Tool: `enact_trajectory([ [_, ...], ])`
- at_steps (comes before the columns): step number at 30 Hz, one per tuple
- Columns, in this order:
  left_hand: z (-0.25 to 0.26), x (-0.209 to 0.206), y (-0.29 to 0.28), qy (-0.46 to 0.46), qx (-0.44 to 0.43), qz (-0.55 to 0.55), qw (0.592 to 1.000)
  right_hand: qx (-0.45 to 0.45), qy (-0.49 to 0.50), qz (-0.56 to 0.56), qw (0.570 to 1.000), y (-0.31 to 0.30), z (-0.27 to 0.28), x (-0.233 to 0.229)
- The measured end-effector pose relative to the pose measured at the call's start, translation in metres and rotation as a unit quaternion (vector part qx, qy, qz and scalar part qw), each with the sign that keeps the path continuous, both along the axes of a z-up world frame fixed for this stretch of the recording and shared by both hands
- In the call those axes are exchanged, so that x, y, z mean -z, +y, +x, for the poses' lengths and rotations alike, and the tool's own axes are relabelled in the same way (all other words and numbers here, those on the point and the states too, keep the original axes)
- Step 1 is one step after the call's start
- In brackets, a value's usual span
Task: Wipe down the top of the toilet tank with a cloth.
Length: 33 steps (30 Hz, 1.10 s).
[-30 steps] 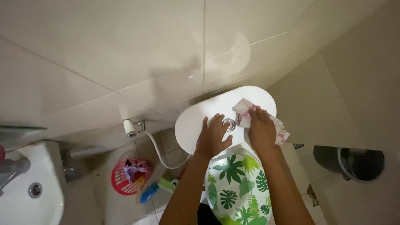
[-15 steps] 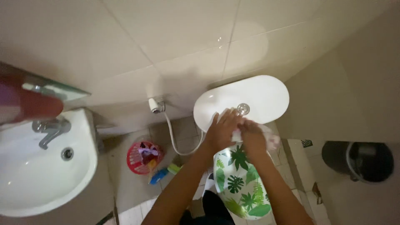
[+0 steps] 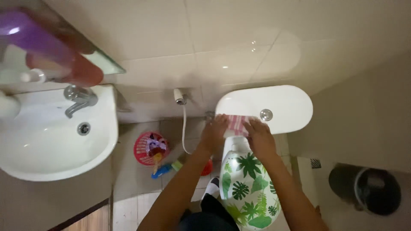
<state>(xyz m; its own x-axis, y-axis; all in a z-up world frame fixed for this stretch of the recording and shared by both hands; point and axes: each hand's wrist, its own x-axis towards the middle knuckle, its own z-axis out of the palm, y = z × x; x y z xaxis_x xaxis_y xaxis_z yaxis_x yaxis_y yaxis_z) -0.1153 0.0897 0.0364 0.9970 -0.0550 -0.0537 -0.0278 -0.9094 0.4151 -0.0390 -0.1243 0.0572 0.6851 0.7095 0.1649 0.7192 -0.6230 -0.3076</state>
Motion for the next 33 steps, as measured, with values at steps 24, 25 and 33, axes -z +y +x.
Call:
enact_trajectory([
  [24, 0.038, 0.036, -0.034, -0.031, -0.081, 0.011, 0.996, 0.073, 0.020, -0.050, 0.996, 0.018, 0.030, 0.001],
  [25, 0.037, 0.038, -0.034, -0.029, -0.082, 0.011, 0.996, 0.071, 0.022, -0.050, 0.996, 0.018, 0.027, 0.000],
  [33, 0.011, 0.057, -0.046, -0.024, -0.056, 0.077, 0.995, 0.012, -0.065, -0.097, 0.993, 0.001, 0.001, 0.009],
])
